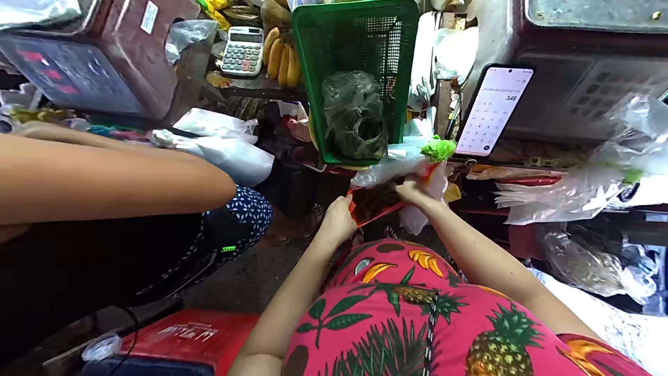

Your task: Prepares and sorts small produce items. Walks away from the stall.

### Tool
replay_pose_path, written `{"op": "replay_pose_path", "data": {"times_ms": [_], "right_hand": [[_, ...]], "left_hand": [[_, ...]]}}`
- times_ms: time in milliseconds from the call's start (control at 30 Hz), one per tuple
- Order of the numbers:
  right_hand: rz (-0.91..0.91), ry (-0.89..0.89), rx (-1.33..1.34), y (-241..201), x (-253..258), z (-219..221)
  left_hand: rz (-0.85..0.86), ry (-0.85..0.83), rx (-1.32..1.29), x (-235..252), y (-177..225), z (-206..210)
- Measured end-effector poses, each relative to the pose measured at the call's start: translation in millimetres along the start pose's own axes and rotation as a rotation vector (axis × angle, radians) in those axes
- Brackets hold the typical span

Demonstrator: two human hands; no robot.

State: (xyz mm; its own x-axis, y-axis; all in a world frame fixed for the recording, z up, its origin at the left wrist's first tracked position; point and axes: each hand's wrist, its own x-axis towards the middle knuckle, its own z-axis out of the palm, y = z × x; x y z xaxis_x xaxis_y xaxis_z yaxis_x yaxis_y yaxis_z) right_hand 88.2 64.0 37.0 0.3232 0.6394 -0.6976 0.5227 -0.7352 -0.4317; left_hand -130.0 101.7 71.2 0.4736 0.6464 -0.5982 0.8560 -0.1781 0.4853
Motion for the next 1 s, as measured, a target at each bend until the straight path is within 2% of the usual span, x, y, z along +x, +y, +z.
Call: {"op": "replay_pose_path", "data": {"times_ms": [67, 100, 200, 300, 367, 467, 600, 667, 733, 800, 833, 900, 1000], "right_hand": [[0.029, -0.077, -0.295, -17, -5, -5], [0.023, -0.051, -0.347, -19, -6, -3], [-0.079, 0.081, -0.34, -17, -11, 6], [-0.254, 0.027, -0.452, -33, -33, 4], [-0.334, -0.018, -0.466, -30, -29, 12], [-0.28, -0.079, -0.349, -23, -8, 11], [-0.277, 0.01, -0.246, -22, 0, 5], [-0.287, 0.024, -0.435, -19, -13, 7], [-0.208, -0.115, -0.648, -33, -30, -1], [-0.229, -0.188, -0.676, -57, -42, -16], [-0.304, -0.171, -0.614, -71, -46, -26], [-0.46, -0.028, -0.433, -94, -44, -42], [-0.444, 0.194, -0.262, -121, -6, -54]], "left_hand": [[0.019, 0.074, -0.046, -22, 0, -21], [0.04, 0.113, -0.08, -32, -4, -31], [0.086, 0.164, -0.164, -55, -19, -51], [0.113, 0.134, -0.178, -62, -24, -57], [0.121, 0.099, -0.162, -60, -26, -55], [0.128, 0.071, -0.159, -54, -25, -46], [0.105, 0.05, -0.152, -39, -28, -45], [0.094, 0.032, -0.147, -29, -30, -44], [0.083, -0.008, -0.117, -18, -34, -43], [0.071, -0.077, -0.058, -5, -37, -37], [0.064, -0.103, -0.031, 1, -37, -33], [0.044, -0.118, 0.003, 14, -34, -26], [0.045, -0.03, 0.054, 30, -8, -32]]}}
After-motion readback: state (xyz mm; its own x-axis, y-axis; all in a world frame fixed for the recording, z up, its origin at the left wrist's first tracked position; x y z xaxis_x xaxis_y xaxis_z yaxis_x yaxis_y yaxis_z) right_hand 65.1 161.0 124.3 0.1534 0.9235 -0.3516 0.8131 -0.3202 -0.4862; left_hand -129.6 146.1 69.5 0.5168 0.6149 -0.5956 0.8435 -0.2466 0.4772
